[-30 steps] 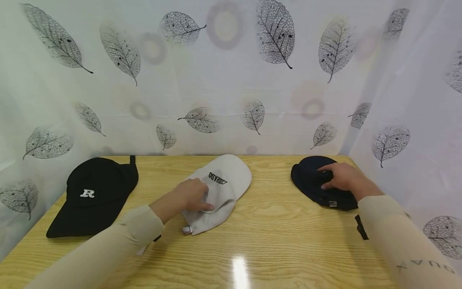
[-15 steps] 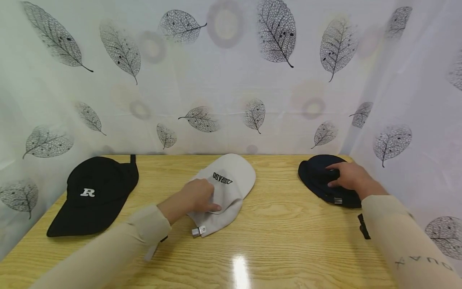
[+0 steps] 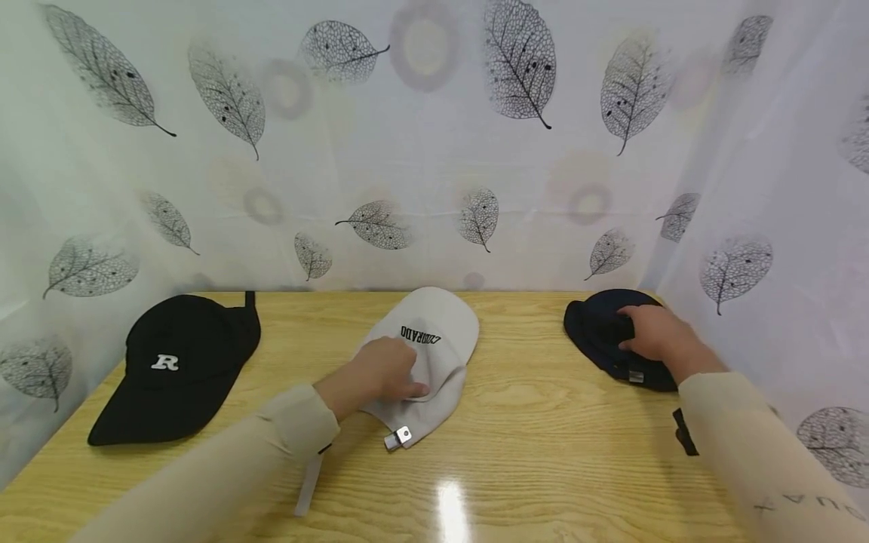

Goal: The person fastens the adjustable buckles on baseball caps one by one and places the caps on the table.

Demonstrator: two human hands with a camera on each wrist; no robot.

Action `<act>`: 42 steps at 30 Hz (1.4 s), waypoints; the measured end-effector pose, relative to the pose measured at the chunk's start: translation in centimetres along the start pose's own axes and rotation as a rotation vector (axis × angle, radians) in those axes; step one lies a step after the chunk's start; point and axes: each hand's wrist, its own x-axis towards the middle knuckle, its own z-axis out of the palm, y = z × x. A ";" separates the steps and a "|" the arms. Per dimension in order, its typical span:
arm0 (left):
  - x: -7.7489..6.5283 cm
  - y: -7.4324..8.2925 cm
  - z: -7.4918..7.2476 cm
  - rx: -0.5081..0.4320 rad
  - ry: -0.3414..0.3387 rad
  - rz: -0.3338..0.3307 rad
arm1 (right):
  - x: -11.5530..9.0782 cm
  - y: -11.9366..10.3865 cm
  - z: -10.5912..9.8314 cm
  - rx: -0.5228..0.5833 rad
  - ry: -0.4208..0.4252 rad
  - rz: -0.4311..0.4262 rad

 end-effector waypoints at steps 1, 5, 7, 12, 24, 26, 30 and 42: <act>0.1 0.0 0.0 0.002 -0.002 -0.002 | -0.1 -0.4 -0.1 -0.009 0.007 0.001; 0.3 0.1 0.1 0.002 -0.015 -0.025 | -0.3 -2.2 -0.7 -0.038 0.046 0.020; 0.4 0.0 0.1 -0.002 -0.023 -0.039 | -0.5 -3.3 -0.9 -0.050 0.081 0.001; 0.5 0.2 0.2 -0.014 -0.037 -0.047 | -0.8 -5.5 -1.2 -0.114 0.178 -0.093; 0.8 0.7 0.0 0.027 0.001 -0.061 | -2.0 -12.6 -0.4 -0.134 0.383 -0.377; 0.8 0.7 -0.1 0.037 0.004 -0.068 | -2.3 -14.4 0.0 -0.139 0.404 -0.440; 0.9 0.7 -0.4 0.043 0.009 -0.067 | -3.2 -17.4 1.1 -0.137 0.423 -0.566; 1.6 0.1 0.2 0.057 0.009 -0.035 | -3.7 -22.3 4.5 -0.051 0.601 -0.871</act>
